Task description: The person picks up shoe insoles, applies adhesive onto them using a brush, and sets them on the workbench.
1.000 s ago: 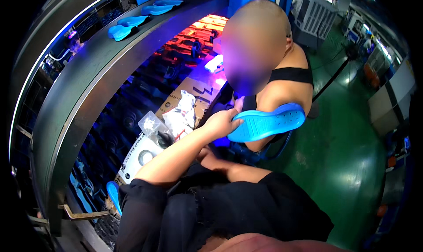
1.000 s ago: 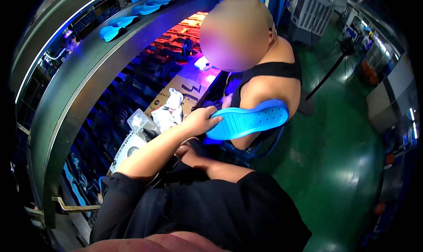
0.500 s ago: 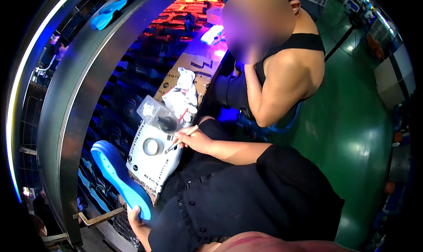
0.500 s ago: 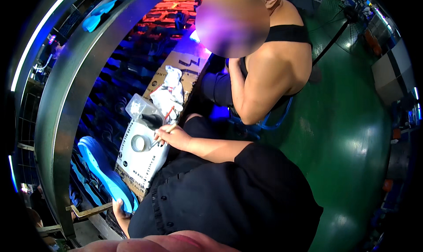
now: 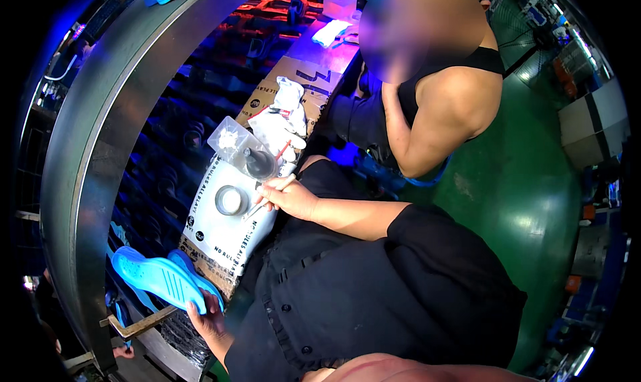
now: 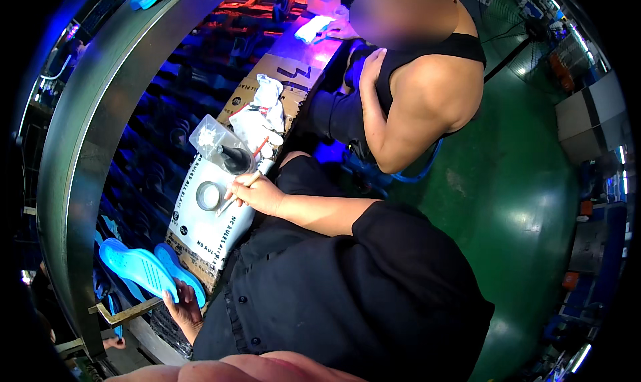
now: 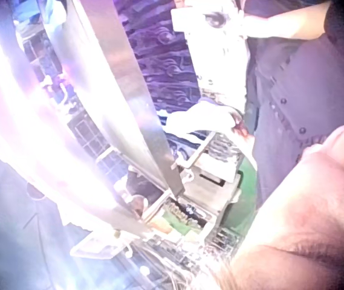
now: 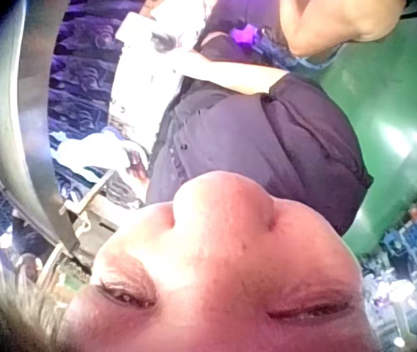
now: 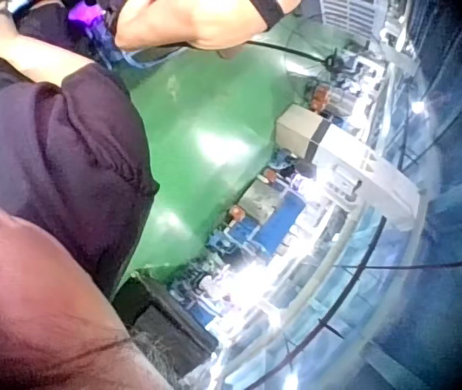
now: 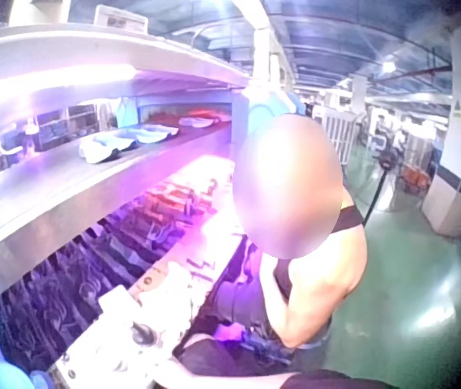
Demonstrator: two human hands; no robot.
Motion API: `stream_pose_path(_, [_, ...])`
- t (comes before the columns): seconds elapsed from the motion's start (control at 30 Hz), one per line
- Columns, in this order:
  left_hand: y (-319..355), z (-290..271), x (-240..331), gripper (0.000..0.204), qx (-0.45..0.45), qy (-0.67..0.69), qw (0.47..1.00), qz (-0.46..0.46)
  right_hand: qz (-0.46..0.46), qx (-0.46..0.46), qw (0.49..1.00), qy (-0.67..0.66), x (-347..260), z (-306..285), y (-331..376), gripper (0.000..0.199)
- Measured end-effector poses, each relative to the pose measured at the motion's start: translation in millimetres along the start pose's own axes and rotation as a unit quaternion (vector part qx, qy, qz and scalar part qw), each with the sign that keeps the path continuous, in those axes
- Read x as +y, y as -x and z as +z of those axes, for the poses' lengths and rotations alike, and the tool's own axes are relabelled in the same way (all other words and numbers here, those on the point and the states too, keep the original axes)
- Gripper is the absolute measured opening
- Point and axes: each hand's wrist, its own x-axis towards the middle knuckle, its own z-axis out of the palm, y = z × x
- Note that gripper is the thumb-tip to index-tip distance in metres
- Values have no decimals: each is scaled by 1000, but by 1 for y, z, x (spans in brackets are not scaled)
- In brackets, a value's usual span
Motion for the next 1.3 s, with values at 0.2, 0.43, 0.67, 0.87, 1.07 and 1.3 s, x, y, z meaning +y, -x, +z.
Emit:
stream_pose_path(0.2, [-9,8,-16,54,152,-103,979,87,-2,11,1000,10,2,2,-2,29])
stream_pose_path(0.43, [-16,29,-19,52,173,-143,971,84,6,17,1000,11,-1,0,-3,29])
stream_pose_path(0.67, [-21,45,-26,48,204,-190,954,114,-13,22,1000,15,3,-7,-3,31])
stream_pose_path(0.87, [-23,36,-33,44,199,-260,933,150,-9,24,999,25,6,-7,-3,33])
stream_pose_path(1.07, [-21,37,-34,49,226,-272,922,156,-1,6,999,33,5,-8,-3,35])
stream_pose_path(1.3, [-22,36,-41,44,243,-263,914,190,-3,14,999,53,-5,-9,-4,34])
